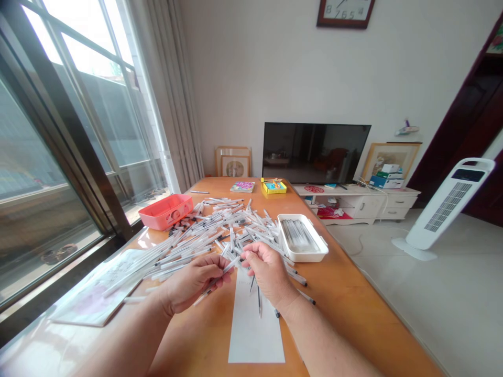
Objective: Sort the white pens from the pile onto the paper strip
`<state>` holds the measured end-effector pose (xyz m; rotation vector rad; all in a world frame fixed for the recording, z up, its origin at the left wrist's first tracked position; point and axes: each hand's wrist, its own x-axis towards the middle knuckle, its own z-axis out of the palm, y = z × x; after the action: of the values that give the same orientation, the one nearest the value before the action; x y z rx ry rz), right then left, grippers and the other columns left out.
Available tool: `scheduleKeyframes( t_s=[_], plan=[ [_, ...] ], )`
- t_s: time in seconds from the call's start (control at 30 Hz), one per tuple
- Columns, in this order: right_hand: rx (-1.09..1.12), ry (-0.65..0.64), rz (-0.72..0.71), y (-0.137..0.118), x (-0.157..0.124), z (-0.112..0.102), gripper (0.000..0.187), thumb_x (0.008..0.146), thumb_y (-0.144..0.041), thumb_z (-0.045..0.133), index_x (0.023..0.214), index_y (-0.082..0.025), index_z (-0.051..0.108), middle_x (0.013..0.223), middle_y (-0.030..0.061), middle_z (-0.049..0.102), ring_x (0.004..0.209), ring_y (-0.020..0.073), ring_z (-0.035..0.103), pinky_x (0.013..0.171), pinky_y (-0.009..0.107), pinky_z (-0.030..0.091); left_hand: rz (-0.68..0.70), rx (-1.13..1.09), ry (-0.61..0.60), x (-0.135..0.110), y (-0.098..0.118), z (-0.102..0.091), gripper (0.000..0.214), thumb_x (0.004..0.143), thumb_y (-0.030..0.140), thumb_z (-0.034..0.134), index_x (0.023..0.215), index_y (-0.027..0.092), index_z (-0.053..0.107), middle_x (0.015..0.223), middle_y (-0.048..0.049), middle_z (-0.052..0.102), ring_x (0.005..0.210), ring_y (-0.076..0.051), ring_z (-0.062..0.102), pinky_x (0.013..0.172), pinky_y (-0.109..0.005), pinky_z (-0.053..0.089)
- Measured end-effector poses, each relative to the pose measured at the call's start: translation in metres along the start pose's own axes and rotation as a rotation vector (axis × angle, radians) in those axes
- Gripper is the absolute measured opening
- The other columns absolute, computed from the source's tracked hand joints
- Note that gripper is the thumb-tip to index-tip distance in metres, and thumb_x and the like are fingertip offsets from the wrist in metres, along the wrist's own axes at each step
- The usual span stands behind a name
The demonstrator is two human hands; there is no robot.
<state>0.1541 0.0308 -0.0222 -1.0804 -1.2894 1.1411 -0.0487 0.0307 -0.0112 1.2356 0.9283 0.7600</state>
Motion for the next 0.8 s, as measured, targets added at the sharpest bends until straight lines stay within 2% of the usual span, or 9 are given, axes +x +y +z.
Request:
scheduleKeyframes(
  t_s=[0.13,0.33,0.5,0.63,0.7,0.8],
  plan=[
    [-0.09,-0.038,0.004,0.0,-0.001,0.0,0.025,0.085,-0.037,0.061,0.098,-0.018,0.071,0.092,0.0064,0.073,0.076,0.0177,0.065,0.057,0.025,0.047,0.0,0.008,0.009,0.001,0.0,-0.001,0.013,0.075,0.019,0.056,0.082,0.015,0.066,0.078,-0.0057,0.066,0.061,-0.011,0.05,0.058,-0.026,0.034],
    [-0.195,0.097,-0.109,-0.004,0.003,-0.01,0.027,0.086,-0.039,0.058,0.1,-0.019,0.07,0.086,0.0038,0.071,0.072,0.0171,0.061,0.061,0.027,0.046,-0.047,0.001,0.065,0.002,0.001,-0.005,0.01,0.073,0.021,0.058,0.079,0.016,0.064,0.076,-0.0056,0.066,0.06,-0.012,0.051,0.053,-0.024,0.031],
    [-0.293,0.143,-0.229,-0.018,0.006,-0.013,0.027,0.088,-0.04,0.057,0.101,-0.019,0.069,0.083,0.0036,0.07,0.071,0.0177,0.061,0.066,0.029,0.047,0.015,-0.027,0.104,0.001,0.004,-0.013,0.01,0.073,0.025,0.064,0.076,0.015,0.064,0.073,-0.006,0.067,0.059,-0.011,0.05,0.056,-0.025,0.035],
    [-0.382,0.121,-0.245,-0.029,0.014,-0.008,0.025,0.087,-0.038,0.058,0.1,-0.019,0.068,0.08,0.0022,0.069,0.07,0.0168,0.06,0.063,0.027,0.046,0.046,0.022,0.212,0.001,0.006,-0.029,0.018,0.075,0.033,0.066,0.075,0.015,0.064,0.073,-0.0057,0.066,0.06,-0.012,0.049,0.057,-0.025,0.035],
    [-0.461,0.068,-0.215,-0.03,0.026,-0.005,0.022,0.086,-0.035,0.058,0.097,-0.019,0.068,0.079,0.0018,0.069,0.069,0.0164,0.061,0.062,0.026,0.046,0.057,0.057,0.283,0.003,0.005,-0.04,0.021,0.076,0.037,0.066,0.075,0.016,0.064,0.074,-0.0054,0.067,0.059,-0.011,0.048,0.056,-0.025,0.035],
    [-0.71,-0.034,-0.151,-0.027,0.054,0.004,0.02,0.086,-0.031,0.054,0.093,-0.02,0.069,0.078,0.0012,0.071,0.068,0.0154,0.062,0.061,0.024,0.045,0.083,0.078,0.377,0.006,0.001,-0.055,0.022,0.076,0.039,0.064,0.075,0.017,0.063,0.076,-0.0055,0.068,0.058,-0.012,0.049,0.055,-0.025,0.035]
  ],
)
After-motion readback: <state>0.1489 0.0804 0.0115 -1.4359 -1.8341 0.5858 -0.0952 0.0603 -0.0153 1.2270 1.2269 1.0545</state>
